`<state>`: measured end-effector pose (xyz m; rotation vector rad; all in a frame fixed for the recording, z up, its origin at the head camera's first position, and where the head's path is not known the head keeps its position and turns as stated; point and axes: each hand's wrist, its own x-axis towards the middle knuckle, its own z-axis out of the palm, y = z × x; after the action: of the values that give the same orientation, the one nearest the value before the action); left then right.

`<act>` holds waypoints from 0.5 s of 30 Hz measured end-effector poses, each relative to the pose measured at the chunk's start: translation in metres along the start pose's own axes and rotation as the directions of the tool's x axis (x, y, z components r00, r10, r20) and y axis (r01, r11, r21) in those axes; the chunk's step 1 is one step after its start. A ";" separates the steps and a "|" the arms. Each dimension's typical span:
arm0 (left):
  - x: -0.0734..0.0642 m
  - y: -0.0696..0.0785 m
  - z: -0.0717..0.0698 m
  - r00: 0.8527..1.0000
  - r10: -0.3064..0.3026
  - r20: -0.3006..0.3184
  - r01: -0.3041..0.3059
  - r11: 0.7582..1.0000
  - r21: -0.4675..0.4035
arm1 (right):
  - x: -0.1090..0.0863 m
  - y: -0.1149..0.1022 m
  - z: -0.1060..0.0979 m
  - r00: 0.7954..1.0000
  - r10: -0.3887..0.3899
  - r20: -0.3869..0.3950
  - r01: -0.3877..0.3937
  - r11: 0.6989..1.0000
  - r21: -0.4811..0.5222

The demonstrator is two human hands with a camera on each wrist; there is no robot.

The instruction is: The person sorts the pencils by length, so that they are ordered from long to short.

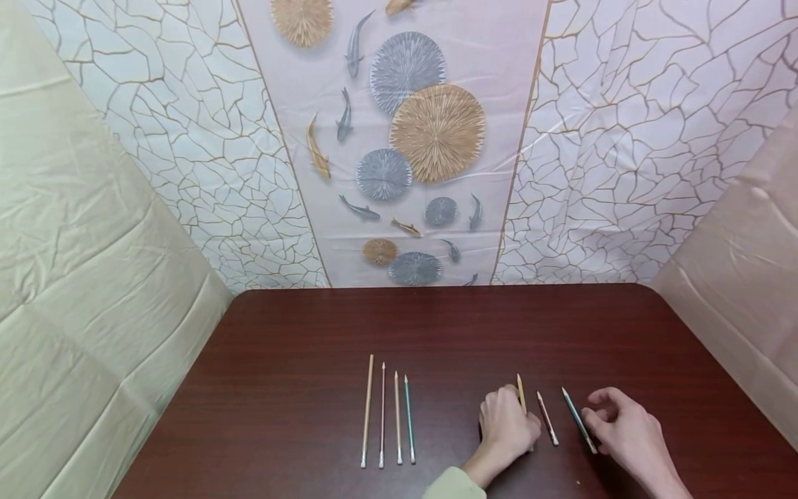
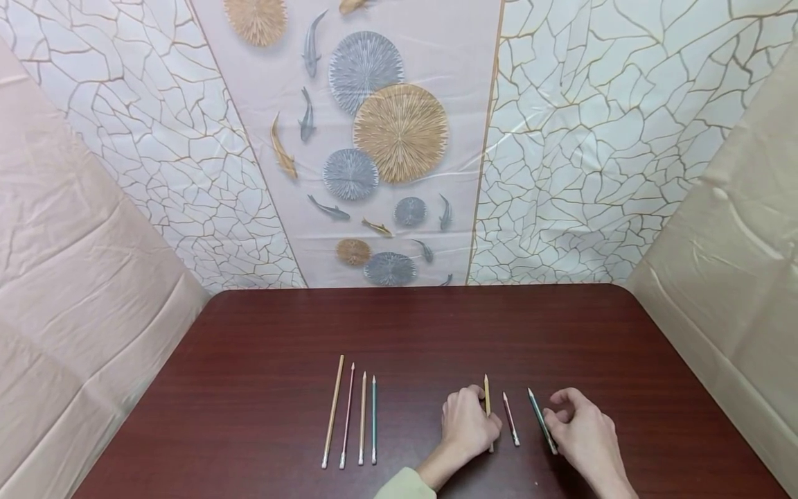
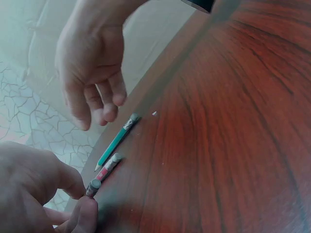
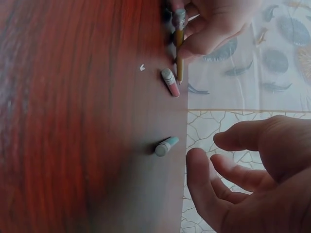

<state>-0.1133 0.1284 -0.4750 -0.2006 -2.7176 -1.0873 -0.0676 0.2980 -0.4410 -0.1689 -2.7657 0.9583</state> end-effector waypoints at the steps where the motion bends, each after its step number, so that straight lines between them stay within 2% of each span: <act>1: 0.001 0.000 -0.001 1.000 -0.005 0.009 0.005 1.000 -0.014 | 0.001 0.001 0.000 1.000 -0.006 -0.001 0.006 1.000 -0.010; 5: 0.001 -0.001 -0.004 0.999 -0.013 0.038 0.014 0.999 -0.036 | 0.003 0.005 0.002 0.999 -0.036 -0.023 0.034 0.998 -0.055; 8: 0.002 -0.001 -0.005 0.999 -0.022 0.032 0.024 0.998 -0.057 | 0.006 0.008 0.004 0.998 -0.049 -0.028 0.046 0.996 -0.081; 15: 0.001 -0.002 -0.008 0.996 -0.072 0.053 0.077 0.991 -0.111 | 0.011 0.012 0.005 0.996 0.004 0.088 0.004 0.996 -0.085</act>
<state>-0.1136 0.1215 -0.4700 -0.1464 -2.7283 -1.2753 -0.0795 0.3065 -0.4508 -0.1429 -2.8888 0.8687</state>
